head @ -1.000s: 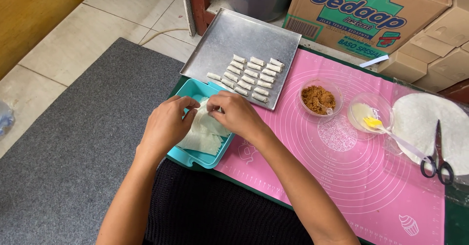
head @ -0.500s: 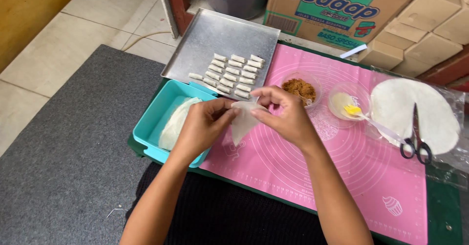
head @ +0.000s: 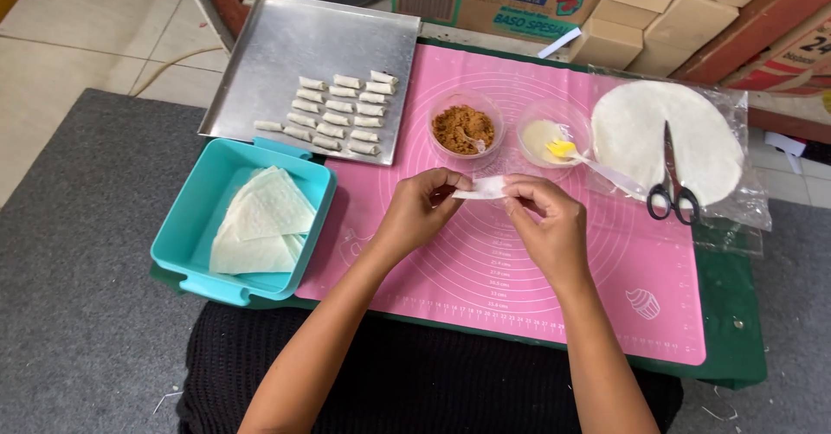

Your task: Assembling small food wraps by placing filling on triangular dough sheets, brushing edges with liquid, and folding them into rolls.

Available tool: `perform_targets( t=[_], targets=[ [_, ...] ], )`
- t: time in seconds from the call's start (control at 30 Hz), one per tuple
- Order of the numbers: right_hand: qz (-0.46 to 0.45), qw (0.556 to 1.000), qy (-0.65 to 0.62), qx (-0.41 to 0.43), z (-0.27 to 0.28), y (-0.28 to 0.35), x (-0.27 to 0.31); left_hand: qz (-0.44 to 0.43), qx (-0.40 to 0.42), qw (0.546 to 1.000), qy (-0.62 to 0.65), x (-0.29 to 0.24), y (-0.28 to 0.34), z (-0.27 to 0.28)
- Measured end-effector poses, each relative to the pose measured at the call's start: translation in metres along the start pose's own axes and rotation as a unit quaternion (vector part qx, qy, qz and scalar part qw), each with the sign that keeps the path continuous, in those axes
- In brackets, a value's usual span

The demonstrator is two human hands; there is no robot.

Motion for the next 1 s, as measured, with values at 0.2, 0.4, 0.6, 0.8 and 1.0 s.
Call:
perform_targets(
  t=[0.2,0.4,0.6,0.8,1.0],
  targets=[
    [0.067,0.995,0.078,-0.002,-0.002,0.04,-0.044,-0.13,0.026,0.991,-0.026,0.002,0.007,0.005],
    [-0.155,0.986,0.058,0.028,-0.018,0.044,-0.011,-0.272,0.021,0.954,-0.124,-0.005,0.001,-0.008],
    [-0.288,0.948,0.054,0.127,-0.014,0.037,0.002,-0.223,0.152,0.949,-0.165,-0.002,-0.011,-0.026],
    [-0.268,0.931,0.191,0.155,0.027,0.032,-0.02,-0.201,0.069,0.904,-0.372,0.016,-0.004,-0.008],
    [-0.23,0.895,0.349,0.157,0.018,0.023,-0.027,-0.172,0.067,0.864,-0.468,0.033,0.007,-0.022]
  ],
)
Point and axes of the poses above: each hand's wrist, its own y-axis away from the middle knuckle, its own z-axis out of the back of the hand, x = y × z, the point moved 1 cm from there along -y, towards the middle knuckle, and after that the axes turned 15 degrees about -x, right-handed, at the moved point
